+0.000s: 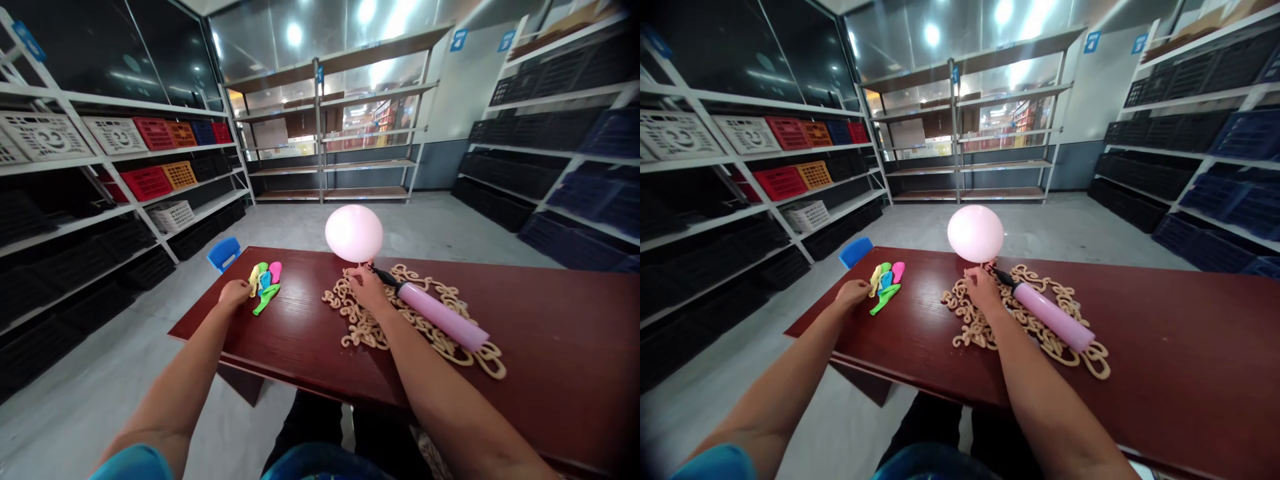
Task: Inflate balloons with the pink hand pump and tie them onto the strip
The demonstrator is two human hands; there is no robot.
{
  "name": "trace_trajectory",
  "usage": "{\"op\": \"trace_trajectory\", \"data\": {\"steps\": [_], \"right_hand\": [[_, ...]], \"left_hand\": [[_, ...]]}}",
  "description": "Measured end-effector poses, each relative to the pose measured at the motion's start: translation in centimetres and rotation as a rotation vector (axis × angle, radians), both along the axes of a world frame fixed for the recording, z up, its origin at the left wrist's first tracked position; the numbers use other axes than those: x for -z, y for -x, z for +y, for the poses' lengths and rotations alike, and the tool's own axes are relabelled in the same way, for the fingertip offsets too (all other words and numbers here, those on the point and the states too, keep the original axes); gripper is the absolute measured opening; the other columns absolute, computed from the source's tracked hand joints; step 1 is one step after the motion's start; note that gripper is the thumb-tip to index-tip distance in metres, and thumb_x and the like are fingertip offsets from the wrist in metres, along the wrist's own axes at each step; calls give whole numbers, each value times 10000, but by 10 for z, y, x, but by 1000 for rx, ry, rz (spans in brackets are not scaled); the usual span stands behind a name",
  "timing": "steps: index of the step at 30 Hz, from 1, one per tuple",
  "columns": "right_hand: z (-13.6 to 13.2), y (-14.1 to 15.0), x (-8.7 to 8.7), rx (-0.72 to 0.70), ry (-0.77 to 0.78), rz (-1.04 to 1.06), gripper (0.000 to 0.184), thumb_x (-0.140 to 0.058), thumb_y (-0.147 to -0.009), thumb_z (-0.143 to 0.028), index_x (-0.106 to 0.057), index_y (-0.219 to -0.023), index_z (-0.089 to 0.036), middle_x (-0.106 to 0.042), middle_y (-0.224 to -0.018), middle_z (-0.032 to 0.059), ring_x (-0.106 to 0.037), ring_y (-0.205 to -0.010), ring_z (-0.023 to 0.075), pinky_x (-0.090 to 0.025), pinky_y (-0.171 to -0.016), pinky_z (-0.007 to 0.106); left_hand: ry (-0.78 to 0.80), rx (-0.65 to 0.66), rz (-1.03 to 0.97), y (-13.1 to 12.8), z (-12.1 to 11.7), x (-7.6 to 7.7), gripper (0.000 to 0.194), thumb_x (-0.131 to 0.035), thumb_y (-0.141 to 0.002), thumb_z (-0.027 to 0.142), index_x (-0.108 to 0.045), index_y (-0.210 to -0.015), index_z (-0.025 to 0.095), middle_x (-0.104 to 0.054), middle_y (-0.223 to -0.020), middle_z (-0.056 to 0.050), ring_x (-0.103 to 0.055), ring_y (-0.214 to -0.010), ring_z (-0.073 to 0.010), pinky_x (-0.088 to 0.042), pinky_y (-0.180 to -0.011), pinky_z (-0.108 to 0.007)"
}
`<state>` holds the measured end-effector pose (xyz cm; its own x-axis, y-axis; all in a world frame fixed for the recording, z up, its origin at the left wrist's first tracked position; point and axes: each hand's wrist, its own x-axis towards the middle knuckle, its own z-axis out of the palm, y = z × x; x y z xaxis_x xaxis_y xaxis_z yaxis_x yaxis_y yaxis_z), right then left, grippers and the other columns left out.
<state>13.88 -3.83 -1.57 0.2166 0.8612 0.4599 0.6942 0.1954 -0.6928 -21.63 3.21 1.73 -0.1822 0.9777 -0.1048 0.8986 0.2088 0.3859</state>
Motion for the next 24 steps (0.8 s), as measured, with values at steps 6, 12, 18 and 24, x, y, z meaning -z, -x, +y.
{"op": "trace_trajectory", "data": {"steps": [6,12,18,24], "right_hand": [[1,1,-2,9,26,-7,179,-483,-716,-209,-604,-847,-188,-655,-922,62,-588,-804,171,-441,-784,336],[2,-1,0,4,40,-23,182,-491,-713,-219,-603,-852,-181,-655,-878,56,-587,-781,165,-444,-772,321],[0,-1,-3,-8,70,-3,179,-490,-735,-230,-586,-877,-180,-646,-941,58,-593,-809,155,-448,-792,313],[-7,9,-15,-37,-32,90,171,-513,-746,-283,-593,-865,-190,-646,-917,53,-603,-796,157,-463,-789,334]], "left_hand": [[-14,-145,-291,11,10,-5,342,-348,-830,406,-571,-829,147,-636,-749,-80,-577,-602,-148,-398,-521,-236],[-27,-46,-171,10,8,-3,338,-608,-660,486,-600,-612,151,-578,-603,-66,-562,-664,-211,-342,-521,-256],[-6,-162,-515,7,12,-8,126,-630,-646,158,-559,-545,130,-461,-432,-20,-513,-505,-154,-326,-446,-230],[-118,-152,-1145,-36,3,-42,104,-518,-783,173,-556,-710,109,-596,-674,-63,-590,-604,-117,-473,-545,-215]]}}
